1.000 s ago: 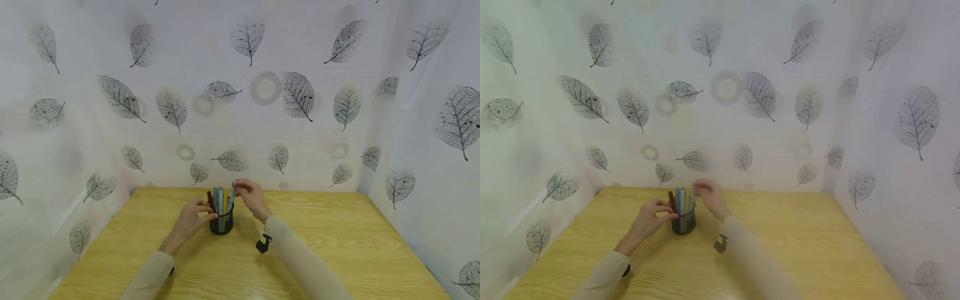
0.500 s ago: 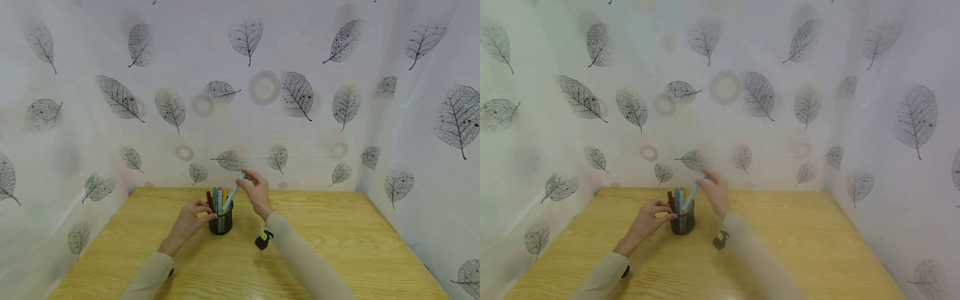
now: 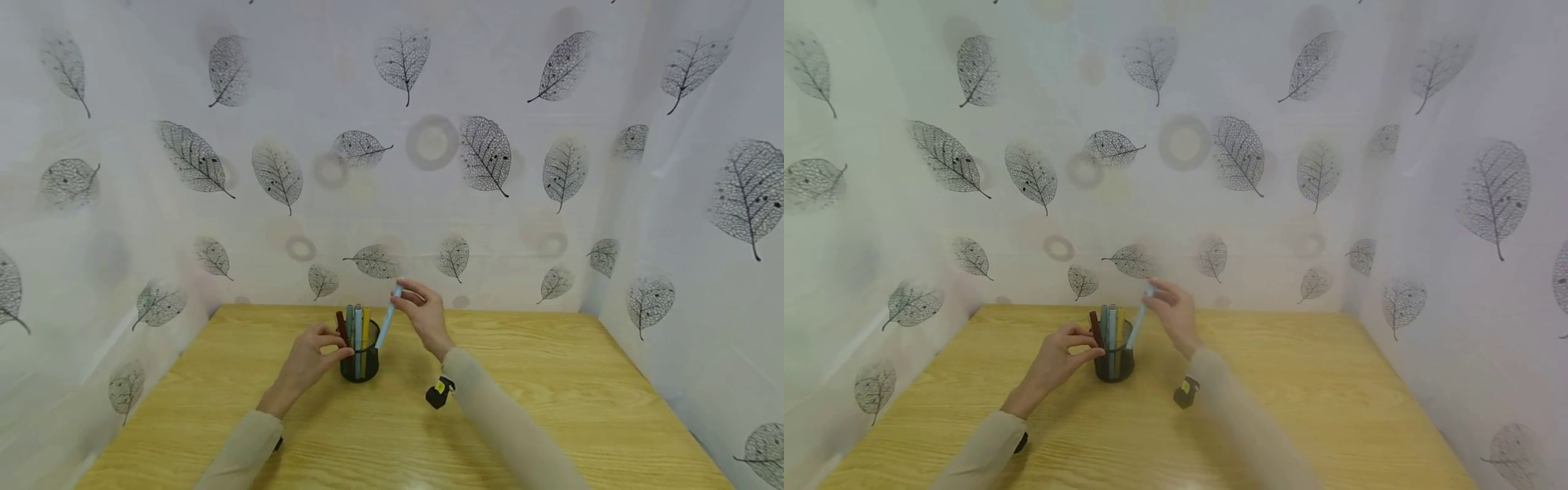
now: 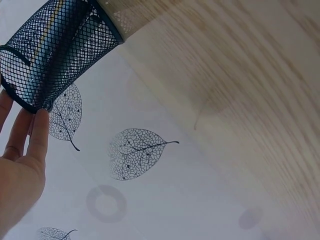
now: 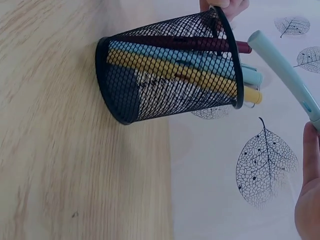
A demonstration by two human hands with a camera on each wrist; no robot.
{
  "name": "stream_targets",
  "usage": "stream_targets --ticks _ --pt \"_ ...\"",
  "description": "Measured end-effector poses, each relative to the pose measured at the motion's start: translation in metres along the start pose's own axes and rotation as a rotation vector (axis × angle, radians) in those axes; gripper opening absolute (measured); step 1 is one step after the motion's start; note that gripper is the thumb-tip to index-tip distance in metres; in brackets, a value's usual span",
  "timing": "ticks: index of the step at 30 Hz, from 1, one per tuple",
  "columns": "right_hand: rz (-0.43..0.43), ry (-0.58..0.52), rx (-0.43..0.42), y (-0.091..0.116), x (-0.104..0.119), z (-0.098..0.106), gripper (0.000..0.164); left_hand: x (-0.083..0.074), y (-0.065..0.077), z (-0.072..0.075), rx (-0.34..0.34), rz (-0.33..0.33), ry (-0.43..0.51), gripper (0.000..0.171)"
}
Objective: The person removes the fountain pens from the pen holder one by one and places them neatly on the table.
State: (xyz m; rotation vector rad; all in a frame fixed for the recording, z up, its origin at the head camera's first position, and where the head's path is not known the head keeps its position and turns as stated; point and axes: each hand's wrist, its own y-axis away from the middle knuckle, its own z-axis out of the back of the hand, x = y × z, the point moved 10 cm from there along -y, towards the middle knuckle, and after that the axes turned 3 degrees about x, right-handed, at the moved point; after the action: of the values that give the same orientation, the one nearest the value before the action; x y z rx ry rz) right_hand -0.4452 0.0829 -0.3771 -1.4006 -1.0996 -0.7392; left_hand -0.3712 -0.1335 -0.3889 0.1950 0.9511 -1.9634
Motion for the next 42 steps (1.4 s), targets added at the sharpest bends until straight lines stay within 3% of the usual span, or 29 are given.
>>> stream_targets --ticks 11,22,27,36,42 --pt "-0.033 0.104 0.092 0.004 -0.013 0.008 0.041 -0.002 -0.001 0.002 0.002 -0.001 0.003 0.012" --pt "-0.260 0.320 0.190 0.018 -0.057 0.014 0.043 0.000 0.002 0.001 0.008 0.012 0.012 0.012" --pt "-0.302 0.405 0.253 0.026 -0.066 0.014 0.040 0.000 0.001 0.000 0.016 0.008 0.022 0.012" --pt "-0.307 0.370 0.390 0.035 -0.080 0.007 0.046 0.000 0.002 0.002 0.008 0.000 0.002 0.012" --pt "-0.340 0.381 0.383 0.040 -0.084 0.009 0.048 -0.001 0.000 0.002 0.001 -0.023 -0.003 0.012"
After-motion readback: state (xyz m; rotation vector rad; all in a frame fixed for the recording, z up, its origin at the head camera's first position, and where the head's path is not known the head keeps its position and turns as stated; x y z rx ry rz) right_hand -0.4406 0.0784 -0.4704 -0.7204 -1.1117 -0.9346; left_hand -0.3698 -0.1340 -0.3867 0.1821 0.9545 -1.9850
